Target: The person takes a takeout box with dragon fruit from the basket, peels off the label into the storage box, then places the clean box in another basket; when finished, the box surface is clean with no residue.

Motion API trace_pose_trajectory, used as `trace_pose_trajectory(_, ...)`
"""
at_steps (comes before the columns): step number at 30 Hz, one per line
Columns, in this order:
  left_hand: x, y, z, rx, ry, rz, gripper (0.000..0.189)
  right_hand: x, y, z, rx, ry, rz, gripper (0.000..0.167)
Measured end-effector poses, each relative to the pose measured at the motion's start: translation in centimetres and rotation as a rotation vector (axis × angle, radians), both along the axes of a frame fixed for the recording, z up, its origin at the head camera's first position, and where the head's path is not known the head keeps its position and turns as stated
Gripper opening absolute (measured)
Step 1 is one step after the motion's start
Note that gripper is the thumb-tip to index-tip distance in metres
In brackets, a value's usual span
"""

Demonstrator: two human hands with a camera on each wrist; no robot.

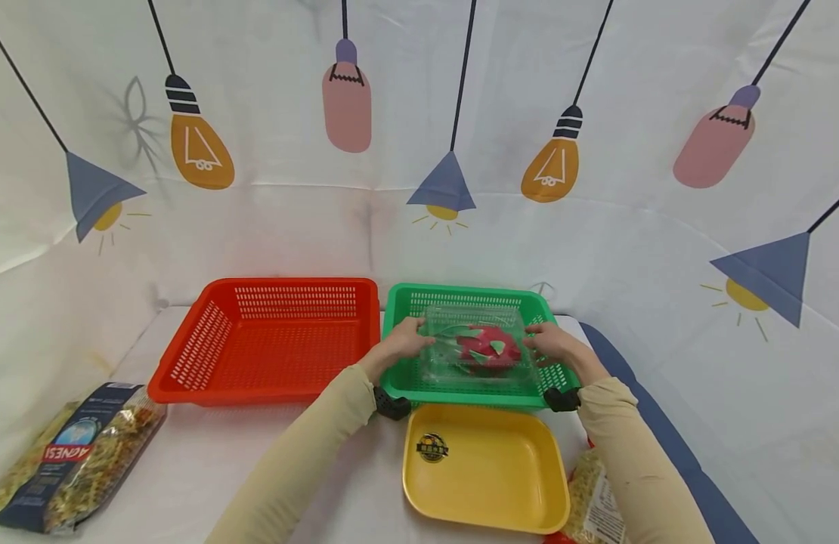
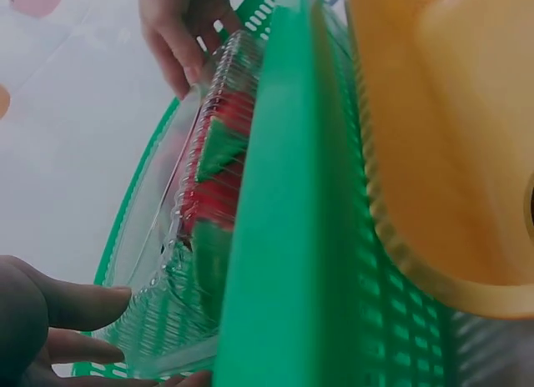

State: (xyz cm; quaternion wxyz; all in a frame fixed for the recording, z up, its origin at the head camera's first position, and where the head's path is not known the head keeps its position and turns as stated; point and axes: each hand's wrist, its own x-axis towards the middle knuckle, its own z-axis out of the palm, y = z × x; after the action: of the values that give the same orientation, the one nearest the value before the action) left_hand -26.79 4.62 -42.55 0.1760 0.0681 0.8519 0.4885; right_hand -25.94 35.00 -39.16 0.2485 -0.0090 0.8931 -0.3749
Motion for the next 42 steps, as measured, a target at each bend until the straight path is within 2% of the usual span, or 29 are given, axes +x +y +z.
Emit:
trace_pose_trajectory(5,0.8,0.0,0.5,-0.066,0.063,-0.018,0.055,0.2,-0.1,0.0,0.003,0.006,0.004,0.058)
trace_pose_trajectory(11,2.5,0.1,1.3,-0.205,0.136,-0.095,0.055,1.2,-0.3,0.3,0.027,0.032,0.016,0.056)
trace_pose_trajectory(15,3.3,0.4,1.2,-0.211,0.138,-0.132,0.060,1.7,-0.4,0.3,0.055,0.048,0.013,0.055)
trace_pose_trajectory(20,3.8,0.6,0.8,-0.182,0.142,-0.126,0.065,1.8,-0.7,0.1,0.076,0.064,0.021,0.054)
trace_pose_trajectory(25,5.1,0.5,0.4,-0.249,0.206,-0.155,0.069,2.2,-1.0,0.1,0.108,0.092,0.035,0.054)
trace_pose_trajectory(28,6.1,0.4,0.3,-0.288,0.258,-0.173,0.068,2.7,-1.0,0.0,0.159,0.137,0.051,0.056)
trace_pose_trajectory(34,7.9,0.1,0.3,-0.305,0.358,-0.174,0.066,3.9,-1.6,-0.1,0.269,0.288,0.063,0.060)
trace_pose_trajectory(38,9.2,-0.9,0.3,-0.302,0.431,-0.168,0.064,4.9,-2.8,-0.1,0.300,0.389,0.031,0.063)
trace_pose_trajectory(42,10.2,-2.7,0.4,-0.262,0.532,-0.157,0.056,6.2,-4.3,0.0,0.279,0.491,0.006,0.064)
